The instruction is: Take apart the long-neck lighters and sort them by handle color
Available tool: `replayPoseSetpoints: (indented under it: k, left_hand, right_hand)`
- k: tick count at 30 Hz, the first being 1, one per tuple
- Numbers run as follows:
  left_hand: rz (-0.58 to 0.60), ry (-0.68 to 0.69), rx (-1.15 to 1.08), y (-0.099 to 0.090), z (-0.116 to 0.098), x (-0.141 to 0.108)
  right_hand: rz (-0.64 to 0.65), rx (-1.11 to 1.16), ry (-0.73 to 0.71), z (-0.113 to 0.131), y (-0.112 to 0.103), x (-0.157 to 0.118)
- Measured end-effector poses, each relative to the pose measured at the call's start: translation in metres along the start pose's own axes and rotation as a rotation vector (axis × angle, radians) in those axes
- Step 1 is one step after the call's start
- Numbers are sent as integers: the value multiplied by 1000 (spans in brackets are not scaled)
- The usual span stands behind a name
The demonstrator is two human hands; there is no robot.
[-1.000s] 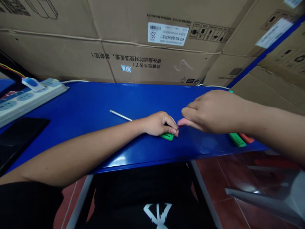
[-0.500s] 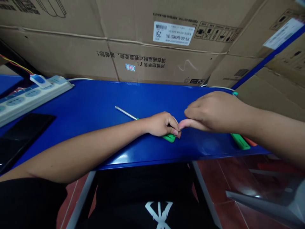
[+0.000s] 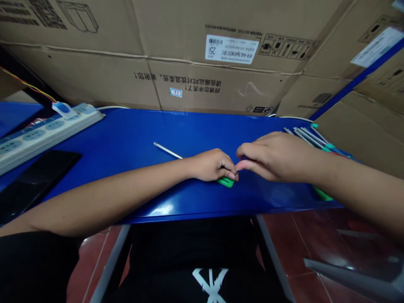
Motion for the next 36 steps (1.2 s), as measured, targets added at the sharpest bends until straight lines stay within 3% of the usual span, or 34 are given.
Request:
replayPoseSetpoints:
  k: [8,13,22,27,31,36]
  left_hand:
    - [-79,-8,453,7,-10,-26]
    - [-90,-15,475,12,-9,-29]
    - [-81,-31,507,12,-9,-31]
    - [-99,-45,492,12,-11,-32]
    - [-94,-67,501,11,-13,-32]
    - [-82,-109,528,4,-12,-32]
  right_hand:
    - [-115,-13,181,-4,5,-4]
    - [-171,-11,341,-12,11,-2]
    - [-220,13,375,-7,2,-12]
    - [-455,18,515,-16,-10,-45]
    - [-514,16,683,-22,19,-75]
    - [-510,129,777,-10,62,-96]
Point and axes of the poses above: each hand's wrist, its own x-axis towards the middle knuckle, its own y-axis out of the palm, z = x × y, the point moved 5 cm from there along x, towards the middle knuckle, and after that the axes turned 2 degrees about -y, right-handed, at the moved point
